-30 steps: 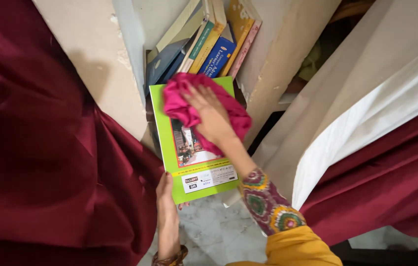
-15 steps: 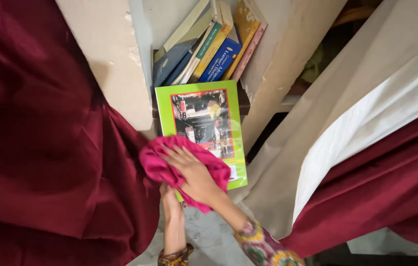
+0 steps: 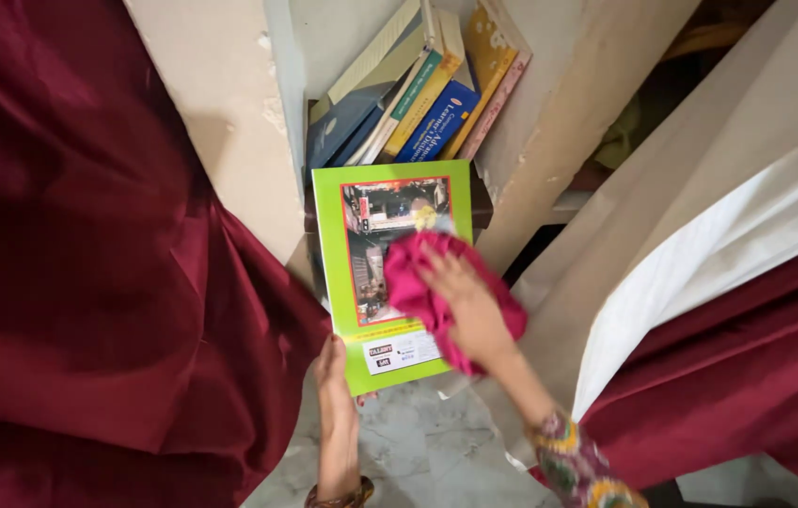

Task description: Organizing and cleaning books on a shelf with a cloth.

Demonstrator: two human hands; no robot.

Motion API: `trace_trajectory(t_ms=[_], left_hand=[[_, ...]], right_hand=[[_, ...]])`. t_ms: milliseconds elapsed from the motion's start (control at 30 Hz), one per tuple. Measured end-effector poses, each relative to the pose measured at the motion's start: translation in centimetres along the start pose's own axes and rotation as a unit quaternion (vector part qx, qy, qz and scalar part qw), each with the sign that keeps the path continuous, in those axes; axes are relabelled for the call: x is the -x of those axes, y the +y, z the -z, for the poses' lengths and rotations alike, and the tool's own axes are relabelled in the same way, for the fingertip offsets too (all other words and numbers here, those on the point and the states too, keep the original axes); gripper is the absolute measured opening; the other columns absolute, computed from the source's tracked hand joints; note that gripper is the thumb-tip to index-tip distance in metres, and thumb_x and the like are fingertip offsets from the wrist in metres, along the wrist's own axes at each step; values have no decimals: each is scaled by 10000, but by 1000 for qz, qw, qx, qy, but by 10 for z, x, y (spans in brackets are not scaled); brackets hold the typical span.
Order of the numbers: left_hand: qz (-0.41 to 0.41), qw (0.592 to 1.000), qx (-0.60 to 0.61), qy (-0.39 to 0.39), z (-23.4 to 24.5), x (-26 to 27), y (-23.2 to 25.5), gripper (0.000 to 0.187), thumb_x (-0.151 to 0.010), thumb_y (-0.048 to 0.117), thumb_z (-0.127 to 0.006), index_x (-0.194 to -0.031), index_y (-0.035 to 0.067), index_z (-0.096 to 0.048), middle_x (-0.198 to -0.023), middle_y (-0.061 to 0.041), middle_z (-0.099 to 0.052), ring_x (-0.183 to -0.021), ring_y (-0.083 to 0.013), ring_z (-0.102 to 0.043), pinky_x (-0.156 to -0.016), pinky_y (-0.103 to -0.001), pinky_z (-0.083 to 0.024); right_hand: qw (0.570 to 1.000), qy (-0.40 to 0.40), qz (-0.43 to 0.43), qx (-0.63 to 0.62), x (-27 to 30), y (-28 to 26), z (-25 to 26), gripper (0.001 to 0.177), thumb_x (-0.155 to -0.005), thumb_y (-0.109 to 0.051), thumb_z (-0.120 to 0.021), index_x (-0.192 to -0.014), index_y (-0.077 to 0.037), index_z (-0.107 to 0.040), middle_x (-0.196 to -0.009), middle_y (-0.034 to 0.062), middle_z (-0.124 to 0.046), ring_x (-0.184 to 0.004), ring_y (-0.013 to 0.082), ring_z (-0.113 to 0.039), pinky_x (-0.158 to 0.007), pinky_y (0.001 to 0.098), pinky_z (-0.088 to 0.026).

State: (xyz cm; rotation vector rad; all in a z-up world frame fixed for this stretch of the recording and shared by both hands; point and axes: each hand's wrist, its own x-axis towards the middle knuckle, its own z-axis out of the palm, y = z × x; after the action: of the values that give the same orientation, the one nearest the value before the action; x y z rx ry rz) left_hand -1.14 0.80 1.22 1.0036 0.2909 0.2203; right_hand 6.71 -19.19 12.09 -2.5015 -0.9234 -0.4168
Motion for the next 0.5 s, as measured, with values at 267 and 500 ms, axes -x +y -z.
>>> trace_trajectory(t_ms=[267,500], left_hand=[[39,999,9,5,-2,4,13,420,-1046,405,-453,-1140,46,-650,-631,-51,-618,-386,-108,-509,-337,-246,-342],[60,998,19,14,-5,6,16,381,-1052,381,-440,-1134,67,-637,-637,-32,-607,-397,-96,-500,-343,-239,-327]], right_hand=[[994,100,-2,53,-88,8,13,890,-706,-31,-701,-1547,-122,-423,-1615,167,-357,-1479,433,-332,-1244,497,-239],[993,80,16,80,-125,-14,-15,875,-700,-23,-673,-1538,-145,-449,-1622,131,-399,-1483,375,-380,-1268,445,-261]])
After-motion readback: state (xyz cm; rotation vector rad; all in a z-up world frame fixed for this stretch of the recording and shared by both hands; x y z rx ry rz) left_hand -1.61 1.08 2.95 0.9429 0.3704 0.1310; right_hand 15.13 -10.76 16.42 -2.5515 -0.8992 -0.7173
